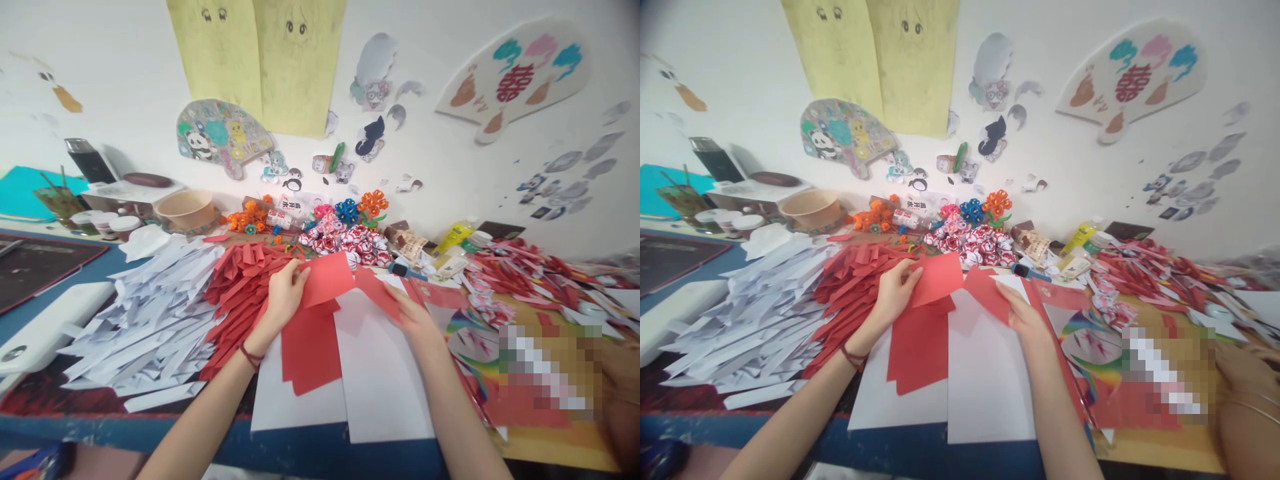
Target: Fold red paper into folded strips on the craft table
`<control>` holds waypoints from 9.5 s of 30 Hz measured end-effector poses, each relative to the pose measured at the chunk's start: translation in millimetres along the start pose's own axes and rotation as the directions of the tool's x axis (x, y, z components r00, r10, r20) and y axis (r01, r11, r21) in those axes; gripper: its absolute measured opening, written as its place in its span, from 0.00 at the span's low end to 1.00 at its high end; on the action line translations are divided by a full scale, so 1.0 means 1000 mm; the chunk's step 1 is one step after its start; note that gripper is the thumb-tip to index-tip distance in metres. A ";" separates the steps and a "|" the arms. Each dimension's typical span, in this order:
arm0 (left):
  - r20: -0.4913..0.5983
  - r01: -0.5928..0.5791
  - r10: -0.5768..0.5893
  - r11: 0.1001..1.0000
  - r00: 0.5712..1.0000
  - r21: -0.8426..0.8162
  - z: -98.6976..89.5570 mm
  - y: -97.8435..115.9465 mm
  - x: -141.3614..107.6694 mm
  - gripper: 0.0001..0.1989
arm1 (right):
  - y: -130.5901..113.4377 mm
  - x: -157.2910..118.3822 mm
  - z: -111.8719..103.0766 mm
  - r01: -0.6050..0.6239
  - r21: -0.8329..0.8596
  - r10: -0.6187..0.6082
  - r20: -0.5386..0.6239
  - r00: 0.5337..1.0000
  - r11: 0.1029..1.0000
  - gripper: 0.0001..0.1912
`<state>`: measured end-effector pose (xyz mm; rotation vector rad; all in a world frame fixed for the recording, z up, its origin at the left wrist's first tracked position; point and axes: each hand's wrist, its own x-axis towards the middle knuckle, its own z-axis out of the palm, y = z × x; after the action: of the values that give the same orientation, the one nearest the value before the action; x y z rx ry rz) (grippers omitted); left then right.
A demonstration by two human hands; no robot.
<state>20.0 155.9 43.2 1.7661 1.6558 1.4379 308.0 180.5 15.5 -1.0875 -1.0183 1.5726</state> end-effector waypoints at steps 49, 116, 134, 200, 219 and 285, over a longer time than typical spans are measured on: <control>-0.019 0.266 -0.277 0.939 0.961 -0.219 0.047 -0.031 -0.021 0.10 | 0.032 0.021 0.021 0.292 -0.350 -0.357 -0.135 0.924 0.890 0.17; -0.083 0.117 -0.151 0.941 0.985 -0.319 0.030 0.008 -0.026 0.13 | 0.018 0.005 0.035 0.221 -0.420 -0.287 -0.099 0.953 0.880 0.20; 0.081 0.071 -0.053 0.970 0.995 -0.233 0.025 0.018 -0.029 0.12 | 0.014 -0.009 0.057 0.263 -0.197 -0.226 0.191 0.955 0.945 0.22; 0.360 0.225 -0.051 0.858 0.932 -0.462 0.035 0.020 -0.033 0.13 | -0.001 -0.022 0.057 0.344 -0.370 -0.285 0.205 0.936 0.863 0.16; 0.317 0.215 -0.070 0.867 0.946 -0.449 0.033 0.021 -0.034 0.12 | -0.005 -0.027 0.060 0.314 -0.420 -0.220 0.259 0.941 0.851 0.17; 0.223 0.067 0.016 0.932 0.975 -0.357 0.022 0.036 -0.039 0.16 | -0.006 -0.034 0.065 0.328 -0.449 -0.200 0.309 0.930 0.831 0.18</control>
<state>64.7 120.1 45.4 1.6185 1.2043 1.3711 253.4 141.0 44.6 -1.0314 -1.7407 1.2658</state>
